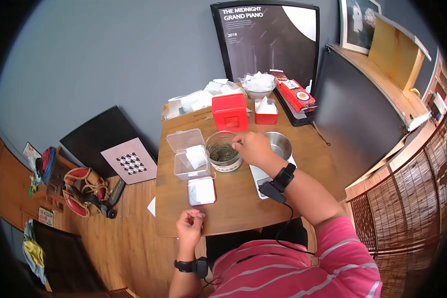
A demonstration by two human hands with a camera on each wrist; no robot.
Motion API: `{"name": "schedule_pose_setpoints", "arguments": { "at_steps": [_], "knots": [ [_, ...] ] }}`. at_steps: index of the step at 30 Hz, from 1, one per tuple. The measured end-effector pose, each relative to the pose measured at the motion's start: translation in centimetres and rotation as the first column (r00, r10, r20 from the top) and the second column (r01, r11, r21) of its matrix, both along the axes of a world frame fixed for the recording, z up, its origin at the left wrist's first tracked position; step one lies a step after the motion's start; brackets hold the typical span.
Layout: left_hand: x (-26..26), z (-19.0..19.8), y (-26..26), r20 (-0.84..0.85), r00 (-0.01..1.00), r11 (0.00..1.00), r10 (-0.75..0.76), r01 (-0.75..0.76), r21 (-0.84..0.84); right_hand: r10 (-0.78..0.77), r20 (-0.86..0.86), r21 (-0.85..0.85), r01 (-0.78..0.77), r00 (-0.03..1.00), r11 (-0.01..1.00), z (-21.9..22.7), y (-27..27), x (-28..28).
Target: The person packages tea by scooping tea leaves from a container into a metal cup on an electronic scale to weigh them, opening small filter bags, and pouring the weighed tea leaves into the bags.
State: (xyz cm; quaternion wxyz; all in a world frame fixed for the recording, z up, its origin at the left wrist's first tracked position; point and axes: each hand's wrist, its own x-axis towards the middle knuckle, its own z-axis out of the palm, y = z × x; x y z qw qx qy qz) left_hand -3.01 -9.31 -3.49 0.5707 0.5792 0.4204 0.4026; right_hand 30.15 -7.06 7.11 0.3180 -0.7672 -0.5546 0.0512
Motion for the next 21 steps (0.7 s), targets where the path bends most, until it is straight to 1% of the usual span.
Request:
{"name": "schedule_pose_setpoints", "arguments": {
  "at_steps": [2, 5, 9, 11, 12, 14, 17, 21],
  "knots": [
    [-0.1, 0.1, 0.0, -0.009, 1.000, 1.000, -0.018, 0.018, -0.004, 0.023, -0.119, -0.021, -0.026, 0.993, 0.999, 0.0, -0.2, -0.1],
    [-0.1, 0.5, 0.0, -0.020, 0.999, 0.999, -0.032, 0.031, -0.016, 0.031, -0.154, 0.020, -0.028, 0.988, 0.999, -0.5, -0.3, 0.1],
    [0.0, 0.5, 0.0, -0.029, 0.999, 0.999, -0.031, 0.030, -0.015, 0.018, -0.169, 0.024, -0.014, 0.985, 1.000, 0.4, -0.7, 0.0],
    [-0.1, 0.5, 0.0, -0.032, 0.999, 0.999, -0.026, 0.026, -0.020, -0.004, -0.271, -0.016, 0.000, 0.962, 1.000, 1.1, -1.2, 0.1],
    [-0.1, 0.5, 0.0, -0.038, 0.999, 0.999, -0.026, 0.025, -0.027, -0.002, -0.271, -0.015, -0.002, 0.963, 1.000, 0.8, -1.2, 0.4],
    [-0.1, 0.5, 0.0, -0.044, 0.999, 0.999, -0.027, 0.026, -0.030, 0.011, -0.251, 0.051, 0.001, 0.968, 0.999, 0.0, -1.0, 1.2],
    [0.1, 0.5, 0.0, -0.056, 0.998, 0.999, -0.030, 0.029, -0.021, -0.019, -0.290, 0.019, 0.025, 0.957, 1.000, 1.0, -2.0, 1.5],
    [0.2, 0.1, 0.0, -0.087, 0.996, 1.000, -0.020, 0.021, 0.011, -0.028, -0.348, 0.019, 0.037, 0.937, 0.999, 1.5, -3.0, 2.3]
  ]
}}
